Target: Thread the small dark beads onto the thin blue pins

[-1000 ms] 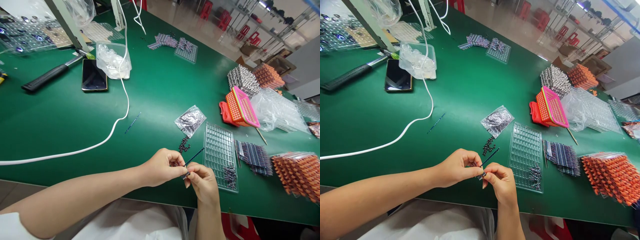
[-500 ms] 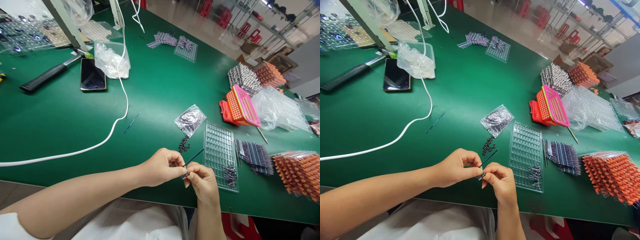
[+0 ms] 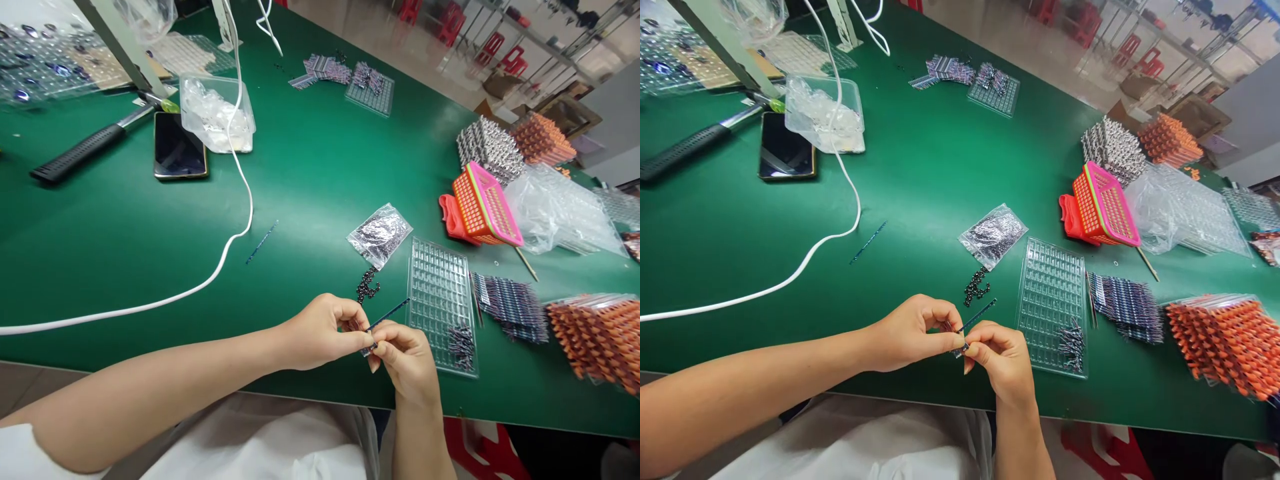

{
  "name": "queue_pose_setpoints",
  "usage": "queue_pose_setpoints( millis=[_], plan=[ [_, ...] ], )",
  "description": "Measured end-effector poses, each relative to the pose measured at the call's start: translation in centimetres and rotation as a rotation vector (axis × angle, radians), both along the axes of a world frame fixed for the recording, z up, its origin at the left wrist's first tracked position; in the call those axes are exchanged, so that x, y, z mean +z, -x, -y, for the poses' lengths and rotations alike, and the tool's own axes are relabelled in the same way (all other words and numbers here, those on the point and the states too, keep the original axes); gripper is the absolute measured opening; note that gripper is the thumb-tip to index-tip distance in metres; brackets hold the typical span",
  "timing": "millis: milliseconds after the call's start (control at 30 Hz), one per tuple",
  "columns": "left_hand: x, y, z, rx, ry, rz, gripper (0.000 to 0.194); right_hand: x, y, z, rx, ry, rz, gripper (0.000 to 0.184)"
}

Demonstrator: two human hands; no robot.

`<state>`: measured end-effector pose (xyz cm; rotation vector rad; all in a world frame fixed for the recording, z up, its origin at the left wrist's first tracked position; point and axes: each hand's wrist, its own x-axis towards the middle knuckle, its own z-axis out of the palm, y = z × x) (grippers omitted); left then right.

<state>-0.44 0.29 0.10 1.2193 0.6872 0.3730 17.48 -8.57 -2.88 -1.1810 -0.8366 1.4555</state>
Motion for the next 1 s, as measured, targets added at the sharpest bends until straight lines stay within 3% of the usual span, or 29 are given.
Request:
queue_pose_setpoints(
  millis=[267, 533, 700, 833, 1000],
  plan=[
    [-0.3, -0.1, -0.1, 0.007, -0.041, -0.024, 0.016, -0.2, -0.2, -0.1, 0.018, -0.010, 0.026, 0.009],
    [0.0, -0.2, -0.4, 0.096, -0.287, -0.125, 0.015, 0.1, 0.0, -0.4, -0.058, -0.087, 0.327, 0.015],
    [-0.8, -0.4, -0.3, 0.115, -0.172, -0.016, 0.031, 0.2, -0.3, 0.1, -0.173, -0.162, 0.525, 0.013],
    [-1.2, -0.6, -0.3, 0.127, -0.139, -0.020, 0.019, -0.5, -0.7, 0.8, -0.209, -0.210, 0.551, 0.013],
    [-1.2, -0.4, 0.0, 0.087, -0.261, -0.033, 0.016, -1.0, -0.9, 1.7, -0.204, -0.176, 0.549, 0.015]
  ],
)
